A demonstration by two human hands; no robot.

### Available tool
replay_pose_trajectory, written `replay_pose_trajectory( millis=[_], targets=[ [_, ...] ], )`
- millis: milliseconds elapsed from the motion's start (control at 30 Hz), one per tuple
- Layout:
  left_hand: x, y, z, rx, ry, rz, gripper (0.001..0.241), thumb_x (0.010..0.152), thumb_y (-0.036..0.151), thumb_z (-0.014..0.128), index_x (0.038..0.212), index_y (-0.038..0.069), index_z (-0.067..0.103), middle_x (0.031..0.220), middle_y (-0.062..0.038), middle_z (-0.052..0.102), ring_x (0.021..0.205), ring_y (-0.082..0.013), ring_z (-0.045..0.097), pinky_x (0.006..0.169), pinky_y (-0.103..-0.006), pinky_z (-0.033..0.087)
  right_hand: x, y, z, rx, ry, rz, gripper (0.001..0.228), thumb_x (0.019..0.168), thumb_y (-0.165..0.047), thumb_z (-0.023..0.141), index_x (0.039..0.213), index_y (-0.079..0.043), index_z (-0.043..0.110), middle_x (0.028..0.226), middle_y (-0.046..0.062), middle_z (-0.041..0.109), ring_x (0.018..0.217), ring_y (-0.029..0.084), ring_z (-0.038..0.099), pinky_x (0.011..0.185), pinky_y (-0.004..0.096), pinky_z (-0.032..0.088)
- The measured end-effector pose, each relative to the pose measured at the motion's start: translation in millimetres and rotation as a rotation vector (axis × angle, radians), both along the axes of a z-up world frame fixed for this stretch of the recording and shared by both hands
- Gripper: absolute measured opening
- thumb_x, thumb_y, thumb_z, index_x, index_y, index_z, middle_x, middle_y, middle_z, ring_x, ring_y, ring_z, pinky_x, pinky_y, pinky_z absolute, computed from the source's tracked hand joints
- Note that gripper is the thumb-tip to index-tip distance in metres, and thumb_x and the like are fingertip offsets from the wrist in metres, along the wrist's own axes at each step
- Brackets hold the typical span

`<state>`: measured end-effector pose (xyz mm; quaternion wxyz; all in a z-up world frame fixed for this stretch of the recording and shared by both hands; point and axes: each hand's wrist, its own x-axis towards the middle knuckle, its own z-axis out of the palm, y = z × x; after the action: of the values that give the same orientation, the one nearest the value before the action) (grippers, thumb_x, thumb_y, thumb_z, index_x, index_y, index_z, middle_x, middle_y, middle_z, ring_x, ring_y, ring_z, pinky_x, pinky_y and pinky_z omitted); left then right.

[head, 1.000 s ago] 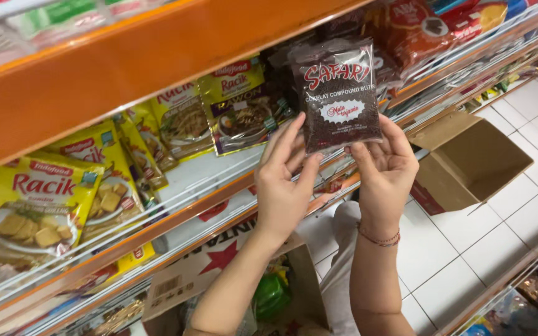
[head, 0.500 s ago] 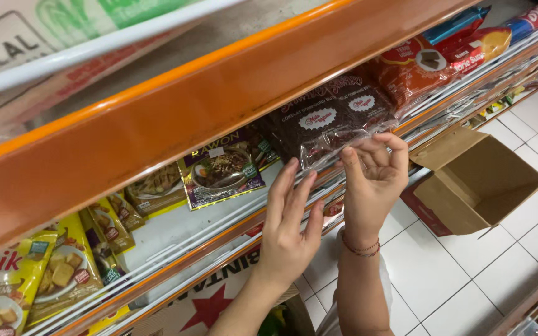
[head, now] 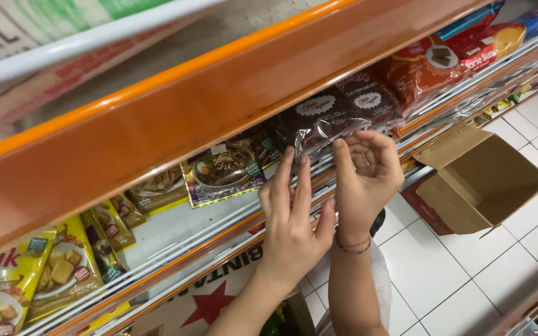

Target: The person takes various packaged items, including tea boxes and chocolate bars, from a cardboard box and places them onto a store shelf, occasionally using a barcode scanner.

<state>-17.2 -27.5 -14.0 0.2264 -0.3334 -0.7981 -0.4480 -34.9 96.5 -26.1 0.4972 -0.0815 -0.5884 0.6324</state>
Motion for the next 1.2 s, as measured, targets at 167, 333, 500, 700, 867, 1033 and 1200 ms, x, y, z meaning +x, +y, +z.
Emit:
replay_pose_trajectory(
  millis=[167,333,500,700,867,1033,1200],
  targets=[
    [11.1,-7.7,12.2,0.032,0.010,-0.007,0.061,0.093,0.019,0.071,0.147,-0.002,0.051,0.157,-0.029,0.036,0.128,-0.0424,0.047,0.107,-0.0490,0.043,10.8,1.3,1.8,-0.031,0.026,0.082,0.025,0.098,0.011,0.071,0.118,0.004,0.059,0.106,0.006,0.066,0.099,0.010,0.066,0.089,0.022,0.057],
    [46.8,-47.6,7.0,0.017,0.086,-0.087,0.051,0.094,0.016,0.074,0.142,0.005,0.059,0.152,-0.024,0.044,0.135,-0.0418,0.050,0.113,-0.0524,0.043,55.9,-11.8,-7.2,-0.027,-0.020,0.155,0.022,0.099,0.010,0.068,0.118,0.003,0.059,0.110,0.006,0.067,0.103,0.010,0.066,0.094,0.024,0.056],
    [112.0,-109.7,-36.2,-0.092,0.042,-0.256,0.041,0.092,0.012,0.074,0.132,0.007,0.066,0.143,-0.018,0.053,0.127,-0.0384,0.056,0.107,-0.0484,0.051,112.4,-39.3,-26.5,-0.052,-0.151,0.252,0.017,0.101,0.007,0.067,0.116,0.002,0.061,0.105,0.006,0.068,0.094,0.011,0.064,0.084,0.024,0.054],
    [178.1,-198.9,-143.8,-0.423,-0.161,-0.274,0.039,0.089,0.017,0.071,0.126,0.006,0.068,0.138,-0.017,0.056,0.123,-0.0341,0.055,0.103,-0.0480,0.048,171.9,-86.0,-53.8,-0.054,-0.256,0.401,0.015,0.102,0.006,0.063,0.116,0.002,0.060,0.104,0.007,0.067,0.095,0.013,0.064,0.088,0.027,0.054],
    [194.2,-264.2,-207.5,-0.872,-0.470,0.164,0.082,0.070,0.035,0.080,0.144,0.018,0.050,0.152,-0.025,0.035,0.136,-0.0448,0.040,0.103,-0.0647,0.035,198.6,-126.0,-88.2,-0.164,-0.245,0.583,0.013,0.104,0.003,0.059,0.117,0.001,0.061,0.104,0.009,0.067,0.092,0.016,0.064,0.088,0.030,0.054],
    [212.0,-301.4,-240.2,-0.834,-0.871,0.164,0.089,0.077,0.032,0.078,0.157,0.028,0.041,0.157,-0.025,0.033,0.127,-0.0519,0.045,0.091,-0.0585,0.049,218.2,-163.8,-134.2,-0.198,-0.359,0.683,0.015,0.103,0.002,0.058,0.118,0.001,0.062,0.103,0.009,0.068,0.090,0.016,0.064,0.085,0.029,0.054],
    [232.1,-306.1,-258.4,-0.514,-0.785,0.231,0.055,0.088,0.017,0.068,0.142,0.021,0.058,0.130,-0.015,0.065,0.116,-0.0383,0.067,0.094,-0.0466,0.057,235.3,-191.5,-194.1,0.028,-0.716,0.795,0.023,0.102,-0.003,0.059,0.124,0.003,0.062,0.110,0.011,0.068,0.102,0.016,0.063,0.093,0.028,0.051]
  ],
)
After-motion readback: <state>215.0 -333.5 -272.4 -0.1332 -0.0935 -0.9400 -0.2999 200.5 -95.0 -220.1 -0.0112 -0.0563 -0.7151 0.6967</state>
